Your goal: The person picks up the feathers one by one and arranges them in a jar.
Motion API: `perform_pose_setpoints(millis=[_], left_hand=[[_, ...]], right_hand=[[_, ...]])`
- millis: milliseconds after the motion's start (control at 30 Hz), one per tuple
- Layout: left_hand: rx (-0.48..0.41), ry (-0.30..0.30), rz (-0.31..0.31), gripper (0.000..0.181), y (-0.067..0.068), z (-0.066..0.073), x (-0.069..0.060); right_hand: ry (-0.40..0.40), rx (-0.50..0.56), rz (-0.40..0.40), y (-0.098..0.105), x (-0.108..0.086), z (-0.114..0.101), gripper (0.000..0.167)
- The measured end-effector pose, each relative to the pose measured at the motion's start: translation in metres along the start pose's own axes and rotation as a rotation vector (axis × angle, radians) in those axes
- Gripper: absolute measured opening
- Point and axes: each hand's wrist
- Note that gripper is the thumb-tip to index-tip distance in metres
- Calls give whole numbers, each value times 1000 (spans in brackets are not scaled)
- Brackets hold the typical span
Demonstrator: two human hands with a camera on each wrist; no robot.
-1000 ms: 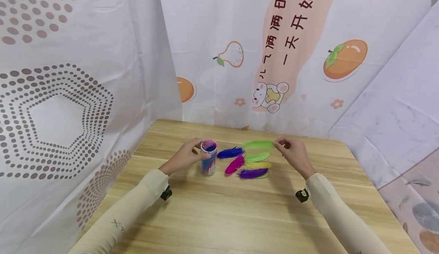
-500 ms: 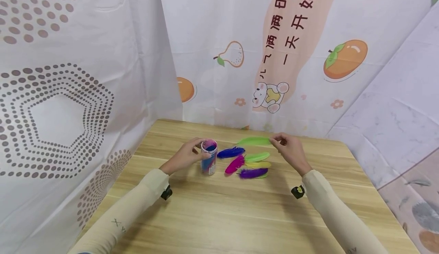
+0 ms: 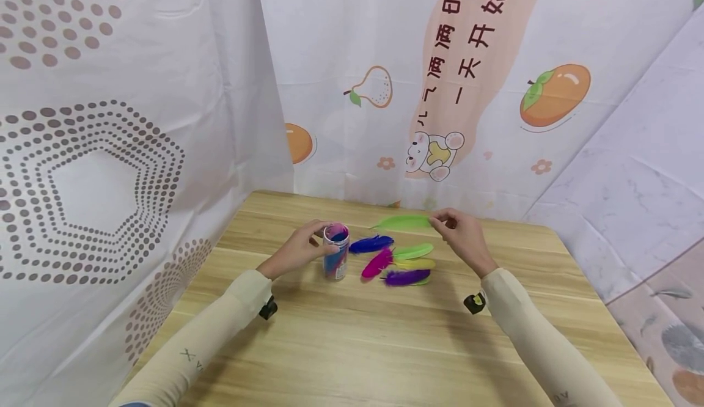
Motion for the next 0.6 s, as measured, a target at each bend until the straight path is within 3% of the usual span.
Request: perform_pose_setpoints(millis=[600], left_hand=[[9,10,-6,56,0,3,0]], right_hand=[[43,27,-32,-1,8,-22,22]])
Point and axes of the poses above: each hand's wrist, its own x-axis towards the middle knuckle, its own y-axis out of the back of the hand, z = x × y, and after that the axes turned 4 degrees about -y, right-handed
